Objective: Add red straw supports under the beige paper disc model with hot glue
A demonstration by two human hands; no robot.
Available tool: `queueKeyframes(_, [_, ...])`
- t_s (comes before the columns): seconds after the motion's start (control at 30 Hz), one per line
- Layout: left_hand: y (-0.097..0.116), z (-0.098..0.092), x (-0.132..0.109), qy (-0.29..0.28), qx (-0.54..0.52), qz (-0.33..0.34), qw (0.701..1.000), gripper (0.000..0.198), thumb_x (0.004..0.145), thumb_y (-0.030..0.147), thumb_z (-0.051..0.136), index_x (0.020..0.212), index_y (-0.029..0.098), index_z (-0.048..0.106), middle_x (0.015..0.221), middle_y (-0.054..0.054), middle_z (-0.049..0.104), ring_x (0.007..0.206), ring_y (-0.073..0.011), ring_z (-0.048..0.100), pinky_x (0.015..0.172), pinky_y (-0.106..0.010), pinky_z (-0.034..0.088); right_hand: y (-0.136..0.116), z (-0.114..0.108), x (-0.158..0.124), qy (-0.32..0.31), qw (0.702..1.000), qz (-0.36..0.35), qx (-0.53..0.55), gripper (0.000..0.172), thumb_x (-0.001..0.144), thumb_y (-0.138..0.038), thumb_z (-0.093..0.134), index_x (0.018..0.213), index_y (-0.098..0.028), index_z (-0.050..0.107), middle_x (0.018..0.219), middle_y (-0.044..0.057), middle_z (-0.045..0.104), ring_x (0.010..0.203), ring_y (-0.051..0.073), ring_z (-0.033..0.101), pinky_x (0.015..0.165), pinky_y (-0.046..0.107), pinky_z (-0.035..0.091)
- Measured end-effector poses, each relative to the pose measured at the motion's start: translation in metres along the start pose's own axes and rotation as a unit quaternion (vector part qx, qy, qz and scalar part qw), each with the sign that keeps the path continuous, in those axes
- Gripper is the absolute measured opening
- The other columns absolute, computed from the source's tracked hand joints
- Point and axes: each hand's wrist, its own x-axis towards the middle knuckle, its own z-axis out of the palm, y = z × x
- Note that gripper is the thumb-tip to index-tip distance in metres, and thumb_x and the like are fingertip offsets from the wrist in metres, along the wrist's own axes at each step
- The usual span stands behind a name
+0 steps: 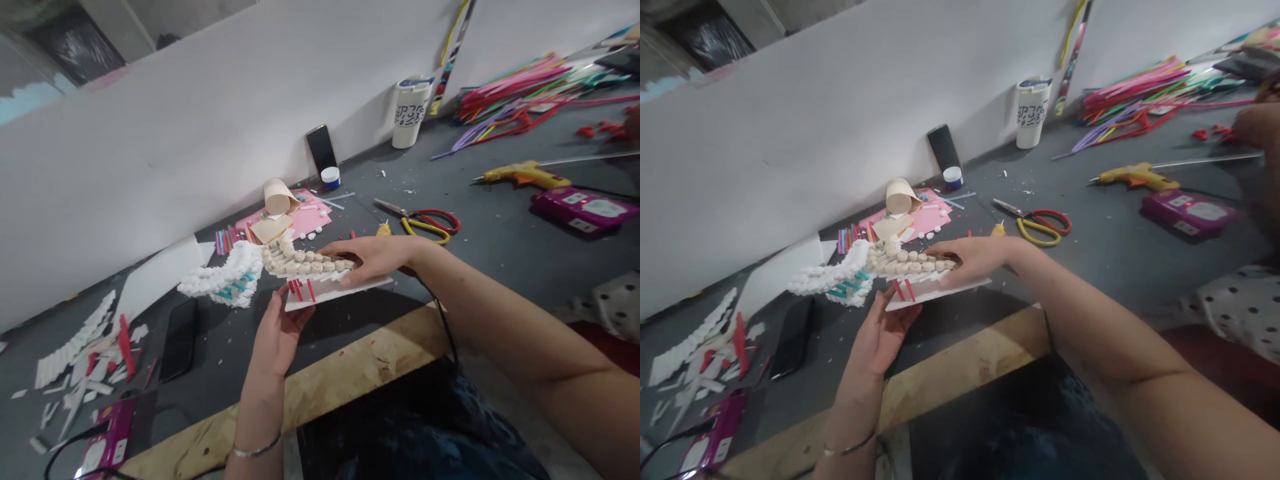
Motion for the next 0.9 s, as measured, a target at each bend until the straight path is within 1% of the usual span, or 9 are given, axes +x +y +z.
queueKeyframes(0.07, [0.002, 0.005, -0.014, -0.031, -0.03, -0.056, 0.998, 0.037, 0.091, 0.043, 0.062, 0.119, 0.02, 0.063, 0.118, -0.014, 0.072, 0.097, -0.0271, 0.073, 0.08, -0.04, 0.062, -0.005, -0.002, -0.001, -0.004, 1.0, 0.003, -0.003, 0.072, 0.082, -0.051, 0.07, 0.145, -0.024, 0.049, 0.14, 0.006, 0.061, 0.119, 0.026, 0.064, 0.096, 0.036, 0.055])
queueKeyframes(0.17, [0.005, 0.011, -0.029, -0.052, -0.075, -0.11, 0.99, 0.039, 0.097, 0.043, 0.053, 0.129, 0.022, 0.059, 0.12, -0.015, 0.072, 0.109, -0.0332, 0.071, 0.073, -0.035, 0.064, -0.008, -0.003, -0.002, -0.014, 1.0, -0.006, -0.014, 0.071, 0.084, -0.05, 0.068, 0.146, -0.024, 0.048, 0.141, 0.006, 0.06, 0.121, 0.026, 0.063, 0.095, 0.035, 0.055])
queueKeyframes(0.33, [0.009, 0.015, -0.034, -0.048, -0.135, -0.182, 0.973, 0.045, 0.102, 0.039, 0.038, 0.137, 0.015, 0.053, 0.116, -0.02, 0.073, 0.116, -0.0352, 0.067, 0.067, -0.03, 0.066, -0.009, -0.002, -0.004, -0.019, 0.998, -0.036, -0.037, 0.069, 0.086, -0.048, 0.066, 0.148, -0.025, 0.046, 0.141, 0.004, 0.06, 0.121, 0.024, 0.063, 0.093, 0.034, 0.057])
queueKeyframes(0.53, [0.008, 0.017, -0.034, -0.034, -0.15, -0.189, 0.97, 0.045, 0.102, 0.028, 0.037, 0.145, 0.019, 0.047, 0.118, -0.018, 0.074, 0.116, -0.0348, 0.066, 0.065, -0.029, 0.066, -0.012, -0.003, -0.006, -0.008, 0.998, -0.043, -0.035, 0.067, 0.083, -0.045, 0.071, 0.145, -0.028, 0.05, 0.141, 0.002, 0.061, 0.12, 0.024, 0.063, 0.094, 0.034, 0.057])
queueKeyframes(0.6, [0.007, 0.019, -0.035, -0.028, -0.147, -0.188, 0.971, 0.048, 0.1, 0.021, 0.039, 0.148, 0.017, 0.044, 0.119, -0.019, 0.073, 0.115, -0.0344, 0.067, 0.065, -0.029, 0.066, -0.012, -0.005, -0.007, -0.014, 0.999, -0.041, -0.026, 0.068, 0.084, -0.047, 0.07, 0.146, -0.029, 0.048, 0.142, 0.003, 0.06, 0.122, 0.024, 0.062, 0.097, 0.036, 0.055])
queueKeyframes(0.7, [0.007, 0.025, -0.036, 0.001, -0.138, -0.174, 0.975, 0.053, 0.099, 0.013, 0.038, 0.151, 0.011, 0.038, 0.117, -0.023, 0.073, 0.11, -0.0338, 0.069, 0.064, -0.027, 0.066, -0.012, -0.01, -0.01, -0.006, 0.999, -0.038, -0.026, 0.072, 0.082, -0.047, 0.071, 0.148, -0.031, 0.046, 0.144, 0.005, 0.057, 0.121, 0.025, 0.061, 0.094, 0.036, 0.055])
queueKeyframes(0.8, [0.008, 0.033, -0.035, 0.038, -0.132, -0.15, 0.979, 0.053, 0.098, 0.009, 0.037, 0.15, 0.006, 0.038, 0.109, -0.022, 0.075, 0.103, -0.0327, 0.072, 0.063, -0.025, 0.065, -0.015, -0.012, -0.019, 0.066, 0.996, -0.022, -0.052, 0.073, 0.079, -0.046, 0.074, 0.145, -0.029, 0.049, 0.143, 0.007, 0.057, 0.122, 0.027, 0.059, 0.095, 0.04, 0.053])
queueKeyframes(0.83, [0.008, 0.035, -0.034, 0.043, -0.132, -0.141, 0.98, 0.052, 0.097, 0.008, 0.038, 0.149, 0.005, 0.04, 0.107, -0.022, 0.076, 0.101, -0.0325, 0.073, 0.063, -0.025, 0.065, -0.018, -0.01, -0.023, 0.113, 0.992, -0.017, -0.061, 0.069, 0.08, -0.046, 0.074, 0.143, -0.028, 0.052, 0.14, 0.008, 0.058, 0.123, 0.027, 0.057, 0.098, 0.041, 0.051])
queueKeyframes(0.9, [0.006, 0.039, -0.032, 0.043, -0.135, -0.123, 0.982, 0.052, 0.096, 0.007, 0.041, 0.147, 0.003, 0.042, 0.106, -0.021, 0.076, 0.098, -0.0319, 0.074, 0.065, -0.026, 0.065, -0.026, -0.001, -0.029, 0.23, 0.971, 0.002, -0.061, 0.05, 0.085, -0.042, 0.069, 0.131, -0.025, 0.06, 0.129, 0.007, 0.065, 0.119, 0.026, 0.058, 0.1, 0.043, 0.048])
